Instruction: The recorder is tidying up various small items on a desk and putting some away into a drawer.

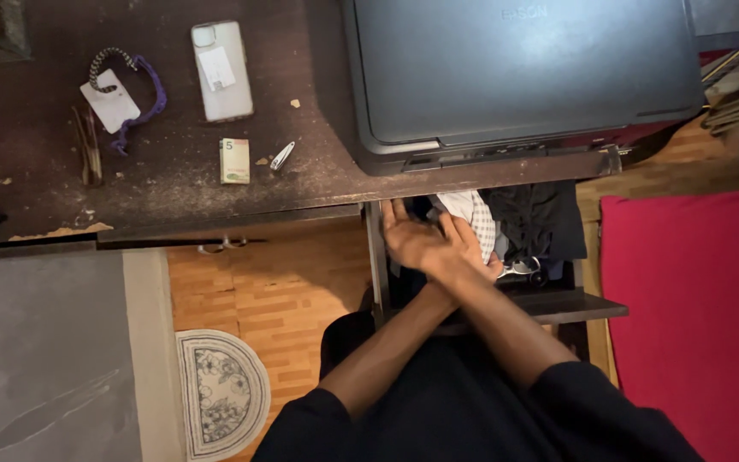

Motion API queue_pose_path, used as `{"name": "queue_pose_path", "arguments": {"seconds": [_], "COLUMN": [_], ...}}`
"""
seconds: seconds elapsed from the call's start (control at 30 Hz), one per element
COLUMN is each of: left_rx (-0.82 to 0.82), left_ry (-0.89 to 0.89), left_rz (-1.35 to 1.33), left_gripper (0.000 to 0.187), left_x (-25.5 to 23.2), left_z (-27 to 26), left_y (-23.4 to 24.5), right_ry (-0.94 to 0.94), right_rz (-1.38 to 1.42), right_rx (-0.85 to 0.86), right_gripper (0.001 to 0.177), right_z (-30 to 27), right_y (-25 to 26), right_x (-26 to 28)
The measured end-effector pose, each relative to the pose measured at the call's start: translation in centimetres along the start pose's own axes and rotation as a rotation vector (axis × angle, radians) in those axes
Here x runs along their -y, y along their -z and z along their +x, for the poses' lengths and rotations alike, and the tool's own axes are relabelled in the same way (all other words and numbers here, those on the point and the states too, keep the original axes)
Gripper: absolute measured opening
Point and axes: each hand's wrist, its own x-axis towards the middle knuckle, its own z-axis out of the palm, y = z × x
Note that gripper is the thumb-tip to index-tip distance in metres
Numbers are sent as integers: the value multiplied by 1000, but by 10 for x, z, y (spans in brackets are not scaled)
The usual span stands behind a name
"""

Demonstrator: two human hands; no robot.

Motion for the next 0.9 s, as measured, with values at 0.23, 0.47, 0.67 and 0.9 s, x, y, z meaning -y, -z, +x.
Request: {"name": "queue_pose_path", "arguments": {"seconds": [0.23,0.47,0.67,0.9], "left_rx": [-71,56,103,57], "left_ry": [-90,1,19,-3], "left_rz": [-7,57,44,44], "left_gripper": [85,77,73,74], "left_x": [7,-10,-14,-4], "left_z": [0,9,8,6], "left_y": [-7,20,30,31], "right_ry": [-36,-102,-212,-293], "right_rz": [-1134,-553,-170,-133], "right_rx": [-600,-522,-404,-161], "right_gripper": [55,43,25,27], "right_z": [-35,18,73,74], "right_y": [-1,-48,-145,-28], "right_x": [38,-1,-78,3]}}
